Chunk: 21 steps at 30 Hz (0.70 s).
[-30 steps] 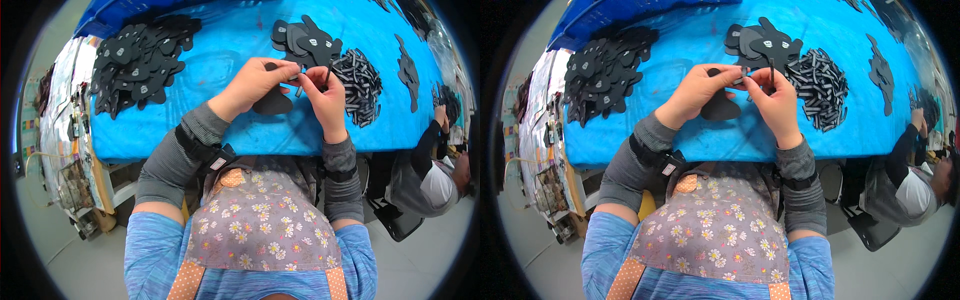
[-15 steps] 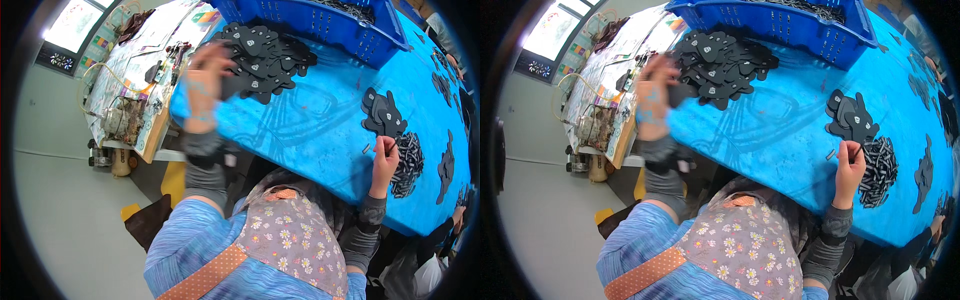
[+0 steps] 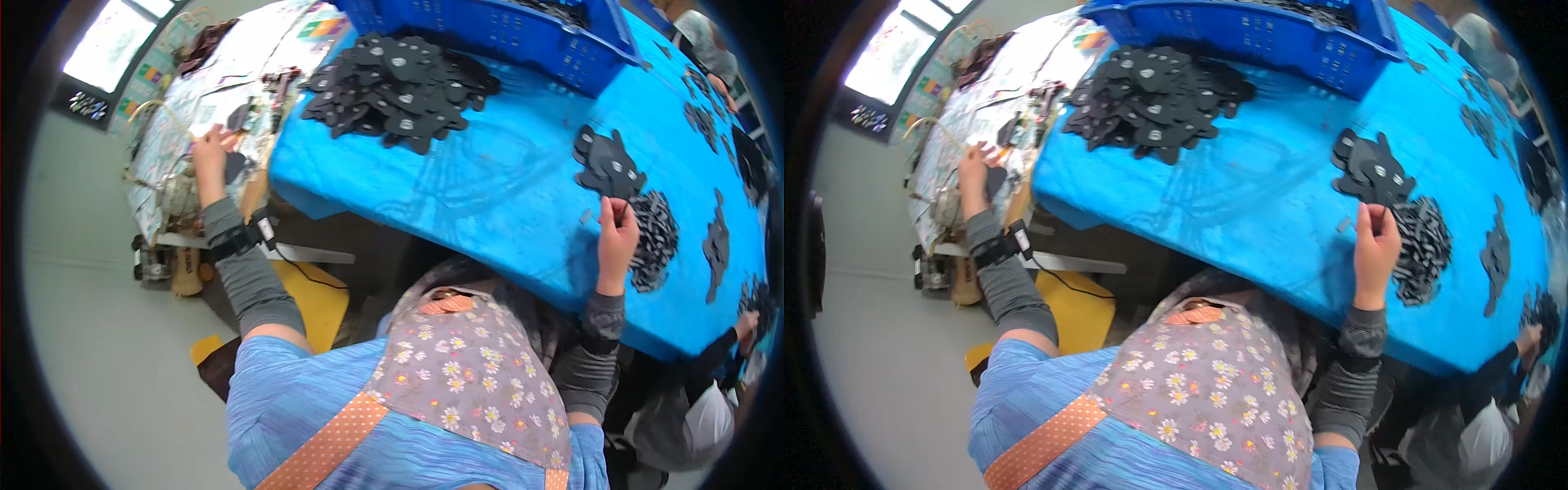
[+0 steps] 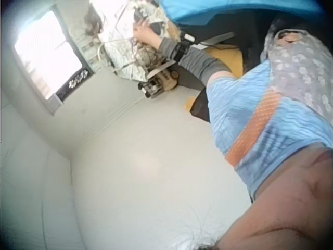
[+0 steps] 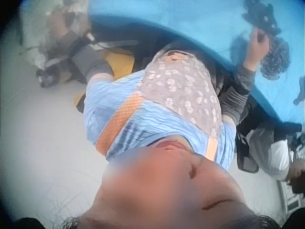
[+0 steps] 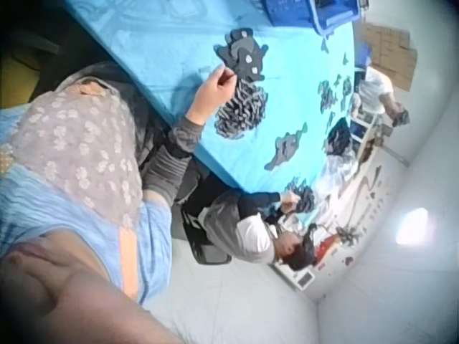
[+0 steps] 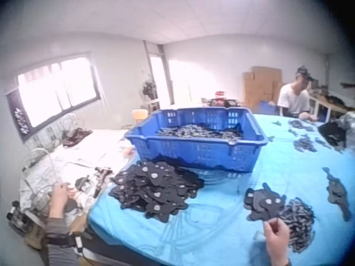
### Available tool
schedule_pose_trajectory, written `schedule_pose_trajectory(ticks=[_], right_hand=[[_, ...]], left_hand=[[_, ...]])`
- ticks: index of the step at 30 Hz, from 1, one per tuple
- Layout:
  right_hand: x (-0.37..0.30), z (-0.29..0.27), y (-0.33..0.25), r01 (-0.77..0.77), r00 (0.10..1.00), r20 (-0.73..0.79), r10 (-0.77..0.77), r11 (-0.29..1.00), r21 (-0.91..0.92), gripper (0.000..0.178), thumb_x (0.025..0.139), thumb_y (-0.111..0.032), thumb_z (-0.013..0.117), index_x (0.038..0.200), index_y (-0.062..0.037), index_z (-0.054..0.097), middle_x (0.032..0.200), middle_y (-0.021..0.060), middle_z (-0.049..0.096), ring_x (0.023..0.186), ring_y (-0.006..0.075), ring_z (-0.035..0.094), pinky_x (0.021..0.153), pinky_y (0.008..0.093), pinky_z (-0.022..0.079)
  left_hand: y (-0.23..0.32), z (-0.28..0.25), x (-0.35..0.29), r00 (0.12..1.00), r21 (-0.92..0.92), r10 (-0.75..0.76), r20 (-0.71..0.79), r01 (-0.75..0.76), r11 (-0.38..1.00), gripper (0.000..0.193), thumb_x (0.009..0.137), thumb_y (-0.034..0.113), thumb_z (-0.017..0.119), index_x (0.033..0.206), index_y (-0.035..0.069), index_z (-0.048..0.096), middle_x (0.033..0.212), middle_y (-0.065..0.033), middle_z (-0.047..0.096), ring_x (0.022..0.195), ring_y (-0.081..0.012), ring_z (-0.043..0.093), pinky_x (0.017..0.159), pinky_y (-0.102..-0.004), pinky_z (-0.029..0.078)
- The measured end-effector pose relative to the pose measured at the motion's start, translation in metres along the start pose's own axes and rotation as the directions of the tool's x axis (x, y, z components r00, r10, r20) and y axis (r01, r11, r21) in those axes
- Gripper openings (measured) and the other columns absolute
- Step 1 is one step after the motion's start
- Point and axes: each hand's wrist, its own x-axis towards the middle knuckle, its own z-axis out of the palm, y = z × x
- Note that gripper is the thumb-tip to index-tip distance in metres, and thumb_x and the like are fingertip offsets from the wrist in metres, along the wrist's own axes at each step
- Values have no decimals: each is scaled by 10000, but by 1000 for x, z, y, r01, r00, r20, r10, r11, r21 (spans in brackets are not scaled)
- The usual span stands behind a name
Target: The person picks up a black strap and a plastic buckle, threads the strap through the buckle, and fastens it around their arm. Then, they pick up a black pad and a plastic strip and use a small tool to press the strip into the pad.
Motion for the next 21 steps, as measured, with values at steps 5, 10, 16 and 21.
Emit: schedule_pose_trajectory(ticks=[5, 10, 16, 21], right_hand=[[-12, -12, -11, -29, 992, -127, 14, 993, -114, 154, 855, -145, 612, 783, -16, 567, 651, -27, 530, 589, 38, 445, 530, 200, 364], [-22, -20, -15, -76, 990, -138, 42, 965, -250, 141, 807, -140, 627, 799, -9, 576, 670, 15, 570, 573, 65, 462, 528, 229, 382], [-20, 0, -14, 30, 996, 90, 14, 885, -465, 221, 762, -194, 655, 870, -14, 586, 783, 102, 568, 740, 243, 574, 633, 336, 449], [-15, 9, -12, 10, 995, 82, 52, 789, -614, 261, 739, -211, 682, 866, -16, 564, 774, 98, 543, 725, 247, 563, 626, 339, 446]], left_hand=[[83, 70, -77, 924, -292, 138, 356, -30, 956, 490, 950, 432, 390, 1080, -21, 523, 788, -97, 590, 749, -154, 577, 701, -288, 472], [131, 158, -163, 659, -533, 228, 717, 306, 789, 218, 933, 282, 403, 888, 95, 506, 587, 36, 335, 539, -74, 374, 630, -296, 481], [153, 250, -266, 202, -271, 191, 961, 528, 805, 255, 821, 137, 448, 1048, 26, 478, 639, 21, 393, 589, -79, 419, 688, -312, 491], [128, 275, -296, 228, -332, 252, 940, 457, 825, 461, 790, 60, 445, 1243, -6, 395, 1014, -78, 531, 901, -147, 535, 858, -286, 429]])
